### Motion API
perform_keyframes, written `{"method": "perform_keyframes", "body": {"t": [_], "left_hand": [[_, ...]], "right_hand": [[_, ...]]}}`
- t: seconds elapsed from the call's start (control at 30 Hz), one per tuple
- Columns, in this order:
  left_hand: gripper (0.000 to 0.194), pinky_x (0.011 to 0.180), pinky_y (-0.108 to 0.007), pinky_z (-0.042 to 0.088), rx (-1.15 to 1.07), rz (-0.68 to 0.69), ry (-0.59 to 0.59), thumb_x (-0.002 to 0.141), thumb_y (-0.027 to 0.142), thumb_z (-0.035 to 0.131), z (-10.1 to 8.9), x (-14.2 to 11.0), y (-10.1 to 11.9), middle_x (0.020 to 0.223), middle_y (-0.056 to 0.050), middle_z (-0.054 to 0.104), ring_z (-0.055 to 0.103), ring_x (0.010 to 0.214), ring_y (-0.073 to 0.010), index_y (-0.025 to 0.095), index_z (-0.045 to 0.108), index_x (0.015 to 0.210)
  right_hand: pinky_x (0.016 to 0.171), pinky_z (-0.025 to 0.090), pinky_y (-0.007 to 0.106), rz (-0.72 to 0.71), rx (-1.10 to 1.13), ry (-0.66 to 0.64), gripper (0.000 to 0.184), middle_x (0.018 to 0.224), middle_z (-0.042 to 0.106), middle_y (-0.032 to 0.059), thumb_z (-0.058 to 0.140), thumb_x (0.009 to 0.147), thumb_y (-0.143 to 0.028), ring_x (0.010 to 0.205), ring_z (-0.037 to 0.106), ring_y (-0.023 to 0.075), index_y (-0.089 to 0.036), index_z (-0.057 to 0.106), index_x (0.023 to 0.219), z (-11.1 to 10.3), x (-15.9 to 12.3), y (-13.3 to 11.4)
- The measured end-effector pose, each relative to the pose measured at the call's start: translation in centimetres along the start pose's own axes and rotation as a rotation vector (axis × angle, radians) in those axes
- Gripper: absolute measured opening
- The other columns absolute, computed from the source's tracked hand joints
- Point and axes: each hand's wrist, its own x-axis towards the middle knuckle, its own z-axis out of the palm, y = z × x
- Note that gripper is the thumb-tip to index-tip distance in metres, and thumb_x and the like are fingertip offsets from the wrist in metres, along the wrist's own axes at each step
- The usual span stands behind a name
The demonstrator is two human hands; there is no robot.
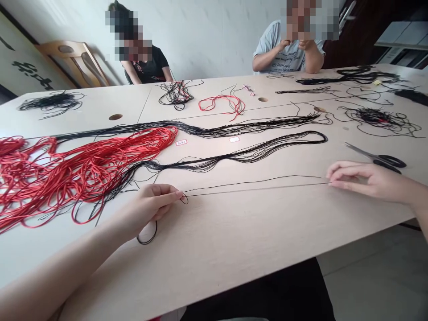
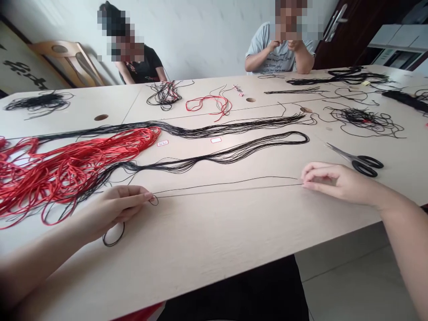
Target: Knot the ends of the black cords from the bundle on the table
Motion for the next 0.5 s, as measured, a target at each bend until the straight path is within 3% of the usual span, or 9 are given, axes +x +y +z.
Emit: {"method": "perform_keyframes", "body": {"t": [0.1,0.23,0.37,0.5], "left_hand": [[0.031,0.040,-0.020,0.009,-0.006,0.009,0.010,0.078,0.043,0.060,-0.1,-0.1,-0.2,0.048,0.007,0.025,0.018,0.044,-0.0045,0.012,0.063,0.081],[0.030,0.040,-0.019,0.011,0.002,0.023,0.000,0.077,0.042,0.060,0.1,-0.2,-0.1,0.047,0.007,0.027,0.019,0.043,-0.0046,0.011,0.063,0.079],[0.032,0.040,-0.019,0.012,0.017,0.036,0.023,0.077,0.043,0.059,0.2,-0.2,-0.1,0.047,0.007,0.027,0.020,0.044,-0.0054,0.012,0.062,0.081],[0.033,0.040,-0.019,0.011,0.044,0.061,0.057,0.078,0.044,0.057,0.4,-0.2,-0.4,0.049,0.008,0.025,0.018,0.045,-0.0056,0.011,0.061,0.081]], "right_hand": [[0.084,0.040,0.040,0.050,-0.013,-0.045,0.012,0.108,0.060,0.0117,0.062,0.072,-0.048,0.097,0.056,0.0280,-0.037,0.067,0.075,-1.3,-1.6,3.0],[0.086,0.041,0.037,0.238,0.029,0.055,0.027,0.097,0.065,0.0120,0.067,0.066,-0.056,0.090,0.060,0.0246,-0.033,0.068,0.080,-2.7,-2.7,5.7],[0.086,0.040,0.038,0.304,-0.028,0.128,0.037,0.073,0.065,0.0092,0.065,0.062,-0.063,0.082,0.061,0.0224,-0.028,0.067,0.075,-2.6,-1.3,4.1],[0.075,0.044,0.038,0.284,-0.047,0.379,0.030,0.088,0.067,0.0083,0.064,0.065,-0.052,0.080,0.060,0.0227,-0.026,0.066,0.079,-1.4,1.3,0.5]]}}
